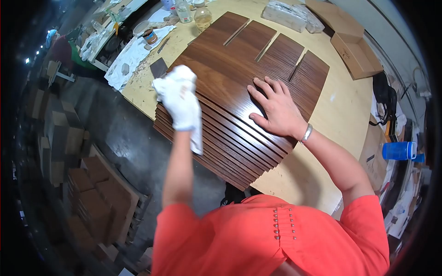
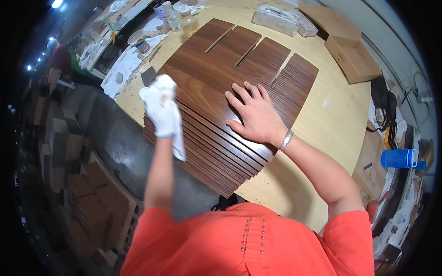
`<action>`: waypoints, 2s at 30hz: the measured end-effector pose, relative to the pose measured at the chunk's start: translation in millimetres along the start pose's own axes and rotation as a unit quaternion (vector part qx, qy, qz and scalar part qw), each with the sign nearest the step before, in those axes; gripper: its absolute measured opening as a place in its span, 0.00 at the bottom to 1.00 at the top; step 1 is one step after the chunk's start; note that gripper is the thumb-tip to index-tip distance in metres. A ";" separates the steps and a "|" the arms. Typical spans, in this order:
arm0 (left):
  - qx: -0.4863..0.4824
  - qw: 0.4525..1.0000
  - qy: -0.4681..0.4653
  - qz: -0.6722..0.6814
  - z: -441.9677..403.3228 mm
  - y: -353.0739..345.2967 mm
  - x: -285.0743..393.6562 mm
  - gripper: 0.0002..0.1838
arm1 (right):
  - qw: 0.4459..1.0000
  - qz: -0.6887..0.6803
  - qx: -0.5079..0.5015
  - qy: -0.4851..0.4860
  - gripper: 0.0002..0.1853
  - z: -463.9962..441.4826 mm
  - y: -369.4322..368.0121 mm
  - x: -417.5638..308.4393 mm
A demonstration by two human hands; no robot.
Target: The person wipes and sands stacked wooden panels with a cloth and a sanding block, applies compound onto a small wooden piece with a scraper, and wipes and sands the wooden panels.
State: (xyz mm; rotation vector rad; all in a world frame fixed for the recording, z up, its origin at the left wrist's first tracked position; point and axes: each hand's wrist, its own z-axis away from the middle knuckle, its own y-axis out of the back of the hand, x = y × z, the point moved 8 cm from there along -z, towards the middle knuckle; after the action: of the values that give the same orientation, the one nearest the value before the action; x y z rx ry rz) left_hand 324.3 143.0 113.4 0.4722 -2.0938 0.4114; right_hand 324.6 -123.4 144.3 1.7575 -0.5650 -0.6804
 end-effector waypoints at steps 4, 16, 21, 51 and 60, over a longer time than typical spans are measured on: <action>0.051 0.894 0.229 0.383 155.3 -90.3 36.2 0.20 | 1.000 0.001 0.008 0.005 0.34 0.8 -2.2 -0.3; 0.021 0.960 -0.048 -0.276 43.0 8.1 2.4 0.10 | 1.000 0.002 0.018 0.007 0.30 1.5 -6.8 0.9; -0.115 0.991 -0.026 -0.055 192.6 -80.3 84.9 0.19 | 1.000 0.010 0.017 0.006 0.30 2.5 -8.8 0.8; 0.192 0.860 0.167 0.443 157.1 8.9 11.0 0.12 | 1.000 0.010 0.015 0.000 0.32 -1.3 -2.8 -1.6; 0.121 0.918 0.120 -0.357 156.6 165.0 -89.1 0.14 | 1.000 0.027 -0.001 0.007 0.33 -4.6 -5.2 -4.0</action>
State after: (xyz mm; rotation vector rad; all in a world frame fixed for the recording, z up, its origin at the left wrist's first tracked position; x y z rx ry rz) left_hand 177.4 229.8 -61.5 1.2150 -1.5017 0.2699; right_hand 325.1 -116.2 141.0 1.7391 -0.5993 -0.6306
